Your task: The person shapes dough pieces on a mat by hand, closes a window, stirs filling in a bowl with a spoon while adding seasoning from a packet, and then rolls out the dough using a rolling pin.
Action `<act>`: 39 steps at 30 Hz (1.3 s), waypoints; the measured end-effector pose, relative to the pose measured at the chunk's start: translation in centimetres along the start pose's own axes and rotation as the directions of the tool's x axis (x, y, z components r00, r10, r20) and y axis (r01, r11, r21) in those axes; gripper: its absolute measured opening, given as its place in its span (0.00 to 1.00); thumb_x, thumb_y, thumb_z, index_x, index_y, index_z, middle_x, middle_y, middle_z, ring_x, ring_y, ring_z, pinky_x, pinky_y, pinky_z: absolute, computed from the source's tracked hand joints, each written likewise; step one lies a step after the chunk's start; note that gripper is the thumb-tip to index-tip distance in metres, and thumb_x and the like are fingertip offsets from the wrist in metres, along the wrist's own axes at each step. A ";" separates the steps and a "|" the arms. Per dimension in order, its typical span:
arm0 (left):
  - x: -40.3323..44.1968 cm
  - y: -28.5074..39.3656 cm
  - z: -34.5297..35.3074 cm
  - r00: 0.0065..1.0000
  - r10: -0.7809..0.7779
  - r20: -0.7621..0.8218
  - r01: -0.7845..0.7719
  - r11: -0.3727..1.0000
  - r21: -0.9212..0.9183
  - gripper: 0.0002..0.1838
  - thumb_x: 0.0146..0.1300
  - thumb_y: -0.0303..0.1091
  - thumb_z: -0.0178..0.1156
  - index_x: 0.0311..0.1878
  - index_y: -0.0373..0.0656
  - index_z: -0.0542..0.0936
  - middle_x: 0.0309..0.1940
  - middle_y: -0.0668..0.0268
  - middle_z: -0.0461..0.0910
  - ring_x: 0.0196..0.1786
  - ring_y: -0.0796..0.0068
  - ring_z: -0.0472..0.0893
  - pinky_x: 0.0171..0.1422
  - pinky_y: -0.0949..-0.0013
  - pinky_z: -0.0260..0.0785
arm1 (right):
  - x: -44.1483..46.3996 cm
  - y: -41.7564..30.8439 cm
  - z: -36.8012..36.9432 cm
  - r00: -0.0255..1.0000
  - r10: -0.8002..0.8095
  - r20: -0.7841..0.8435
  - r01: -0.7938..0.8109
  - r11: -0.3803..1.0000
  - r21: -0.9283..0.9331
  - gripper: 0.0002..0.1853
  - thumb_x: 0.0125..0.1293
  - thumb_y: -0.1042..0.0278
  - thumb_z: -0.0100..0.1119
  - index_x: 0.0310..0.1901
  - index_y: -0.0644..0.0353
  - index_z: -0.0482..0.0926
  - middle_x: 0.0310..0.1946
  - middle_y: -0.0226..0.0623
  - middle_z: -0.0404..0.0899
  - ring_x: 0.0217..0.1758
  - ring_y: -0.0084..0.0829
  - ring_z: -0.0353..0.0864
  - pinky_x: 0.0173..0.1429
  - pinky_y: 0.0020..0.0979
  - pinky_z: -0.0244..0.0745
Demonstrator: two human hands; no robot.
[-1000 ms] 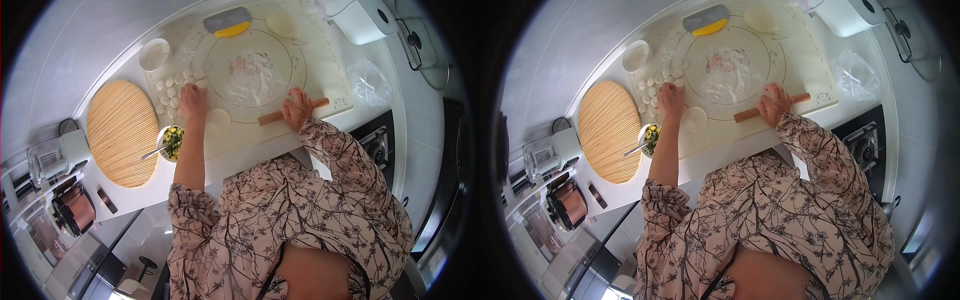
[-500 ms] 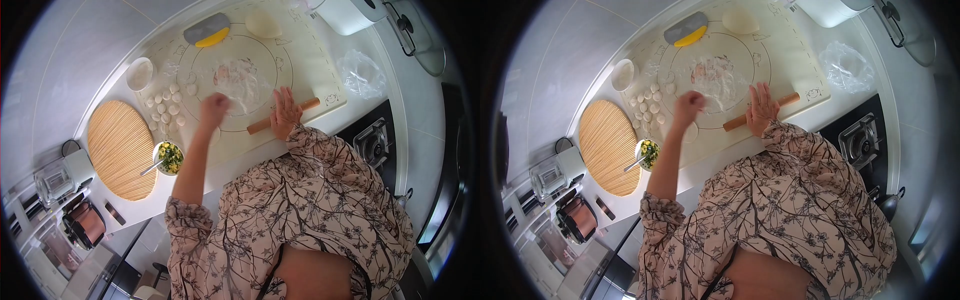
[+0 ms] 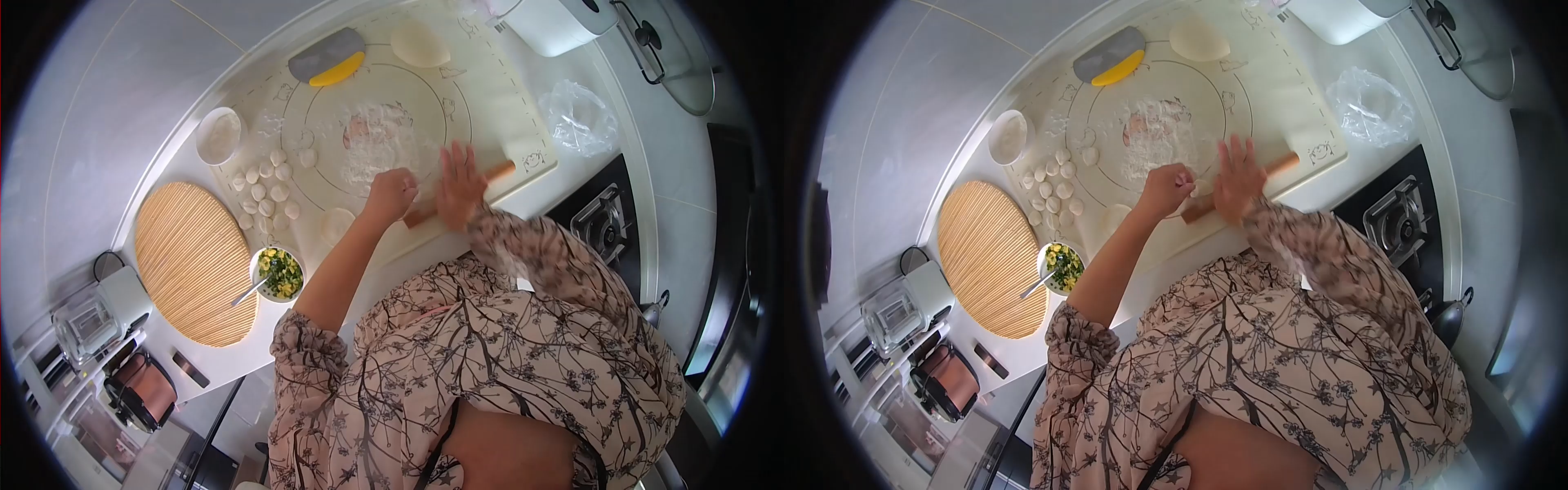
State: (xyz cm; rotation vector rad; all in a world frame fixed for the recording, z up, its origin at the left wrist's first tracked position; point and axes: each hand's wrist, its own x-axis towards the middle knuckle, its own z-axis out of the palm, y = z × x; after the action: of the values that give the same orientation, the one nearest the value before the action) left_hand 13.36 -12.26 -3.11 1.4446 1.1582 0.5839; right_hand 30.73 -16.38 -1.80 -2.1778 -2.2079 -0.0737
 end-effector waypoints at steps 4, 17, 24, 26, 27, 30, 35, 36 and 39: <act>2.0 1.9 -0.1 0.995 -0.026 0.096 -0.015 0.918 0.396 0.08 0.50 0.36 0.67 0.29 0.41 0.85 0.27 0.57 0.83 0.32 0.55 0.83 0.41 0.60 0.76 | 4.9 -2.5 -1.1 0.999 0.029 -0.023 -0.029 0.999 0.021 0.32 0.65 0.55 0.40 0.72 0.49 0.62 0.76 0.38 0.54 0.78 0.44 0.53 0.61 0.49 0.56; 0.7 -0.2 -1.1 0.998 0.006 0.058 -0.014 0.990 0.137 0.06 0.55 0.30 0.64 0.33 0.37 0.84 0.27 0.57 0.84 0.26 0.65 0.84 0.36 0.64 0.76 | 0.6 -0.7 -0.5 0.997 -0.050 -0.061 0.059 0.987 0.149 0.36 0.60 0.54 0.50 0.73 0.47 0.61 0.75 0.34 0.56 0.77 0.39 0.55 0.62 0.50 0.57; 1.0 1.7 -0.8 0.996 -0.074 0.045 0.058 0.954 0.294 0.08 0.57 0.33 0.60 0.30 0.39 0.83 0.25 0.53 0.83 0.24 0.64 0.83 0.32 0.65 0.76 | 6.0 -3.4 -1.6 0.986 0.020 0.166 -0.034 0.996 0.077 0.38 0.66 0.56 0.49 0.76 0.53 0.49 0.78 0.40 0.42 0.81 0.44 0.39 0.70 0.56 0.53; 0.5 -0.5 -0.6 0.998 0.063 0.025 -0.068 0.960 0.271 0.09 0.57 0.35 0.60 0.30 0.40 0.83 0.25 0.55 0.83 0.26 0.60 0.83 0.35 0.62 0.76 | 3.2 -3.2 -3.3 0.955 0.023 0.296 -0.047 0.996 0.076 0.38 0.66 0.56 0.49 0.76 0.53 0.50 0.77 0.41 0.45 0.81 0.44 0.41 0.70 0.57 0.53; 0.7 -1.3 -0.7 0.990 0.138 0.009 -0.136 0.956 0.262 0.09 0.57 0.36 0.60 0.31 0.41 0.84 0.25 0.55 0.83 0.27 0.58 0.83 0.37 0.60 0.76 | 2.3 -2.4 -4.2 0.936 0.022 0.352 -0.051 0.996 0.073 0.38 0.66 0.55 0.49 0.75 0.53 0.51 0.77 0.41 0.46 0.81 0.44 0.42 0.70 0.57 0.52; -1.1 -0.5 -1.0 0.935 -0.318 0.156 0.347 0.911 -0.222 0.10 0.55 0.36 0.57 0.29 0.41 0.84 0.28 0.55 0.82 0.36 0.49 0.82 0.42 0.53 0.75 | -0.5 0.0 0.4 0.998 -0.041 0.037 0.035 0.986 0.161 0.35 0.67 0.56 0.48 0.74 0.55 0.55 0.76 0.43 0.50 0.79 0.47 0.47 0.70 0.60 0.49; 0.5 0.3 -0.2 0.999 0.027 -0.033 -0.016 0.953 0.304 0.12 0.56 0.41 0.61 0.31 0.42 0.85 0.25 0.55 0.82 0.31 0.52 0.82 0.39 0.57 0.75 | 5.7 -3.9 -1.2 0.999 0.026 -0.036 -0.023 0.996 0.086 0.36 0.56 0.59 0.51 0.71 0.48 0.65 0.73 0.37 0.61 0.74 0.44 0.61 0.61 0.49 0.58; 0.5 -0.1 -0.3 0.999 0.039 -0.029 -0.030 0.967 0.253 0.12 0.56 0.41 0.61 0.31 0.42 0.85 0.25 0.55 0.82 0.31 0.51 0.82 0.39 0.57 0.75 | 3.9 -3.0 -0.5 0.997 0.002 -0.076 0.004 0.996 0.089 0.36 0.56 0.58 0.51 0.71 0.48 0.65 0.73 0.37 0.60 0.74 0.44 0.61 0.61 0.49 0.58; -0.5 -0.7 -0.8 0.994 -0.106 0.024 0.105 0.994 0.025 0.11 0.56 0.40 0.60 0.30 0.43 0.85 0.29 0.56 0.83 0.35 0.52 0.83 0.41 0.55 0.75 | -0.2 -0.4 1.8 0.987 -0.035 -0.157 0.050 0.995 0.090 0.37 0.56 0.57 0.53 0.71 0.47 0.64 0.74 0.37 0.59 0.75 0.44 0.60 0.63 0.51 0.57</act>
State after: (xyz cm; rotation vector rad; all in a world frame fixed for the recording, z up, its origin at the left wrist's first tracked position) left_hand 12.22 -12.39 -3.48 1.3977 1.2172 0.4788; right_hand 30.37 -16.46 -3.57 -2.0034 -2.1282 -0.1331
